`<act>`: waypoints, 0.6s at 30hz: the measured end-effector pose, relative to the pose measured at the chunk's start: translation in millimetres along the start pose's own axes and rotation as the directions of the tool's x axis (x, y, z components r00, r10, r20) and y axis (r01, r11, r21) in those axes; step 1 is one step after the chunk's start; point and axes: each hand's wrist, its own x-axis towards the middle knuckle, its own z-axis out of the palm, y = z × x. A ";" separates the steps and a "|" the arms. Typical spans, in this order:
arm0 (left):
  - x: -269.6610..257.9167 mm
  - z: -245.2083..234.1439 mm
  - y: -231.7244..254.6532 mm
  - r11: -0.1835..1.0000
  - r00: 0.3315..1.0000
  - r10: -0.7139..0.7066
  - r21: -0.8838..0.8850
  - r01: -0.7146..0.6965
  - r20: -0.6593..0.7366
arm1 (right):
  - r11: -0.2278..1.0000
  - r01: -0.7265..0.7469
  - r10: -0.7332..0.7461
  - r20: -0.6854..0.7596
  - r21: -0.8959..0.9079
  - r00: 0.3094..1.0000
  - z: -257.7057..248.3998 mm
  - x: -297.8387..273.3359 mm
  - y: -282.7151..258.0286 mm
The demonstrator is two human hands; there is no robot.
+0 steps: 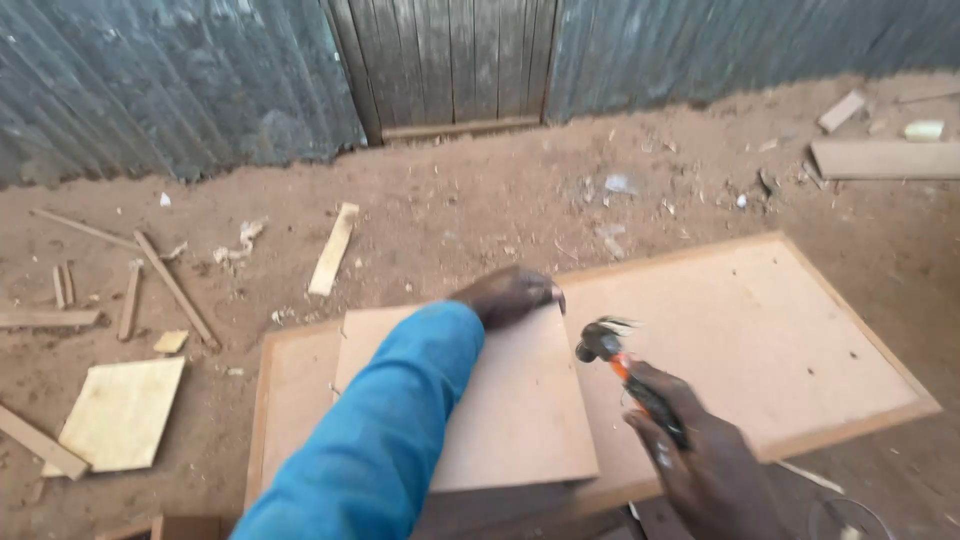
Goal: The person is assembling a wooden furniture component by hammering nails into pre-cut boards on a dirt floor.
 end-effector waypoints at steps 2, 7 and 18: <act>-9.7 -1.5 26.1 0.965 0.966 -0.256 -0.058 0.258 0.033 | 0.963 0.270 -0.262 -0.336 -0.024 0.905 -23.9 -12.9 -26.1; -8.0 6.2 11.5 0.974 0.975 -0.212 -0.072 0.216 0.065 | 0.952 0.134 -0.155 0.056 0.276 0.986 18.8 1.1 69.5; -15.5 1.1 25.4 0.968 0.968 -0.247 -0.028 0.248 0.044 | 0.996 0.027 -0.021 -0.067 0.085 0.998 40.8 2.2 53.0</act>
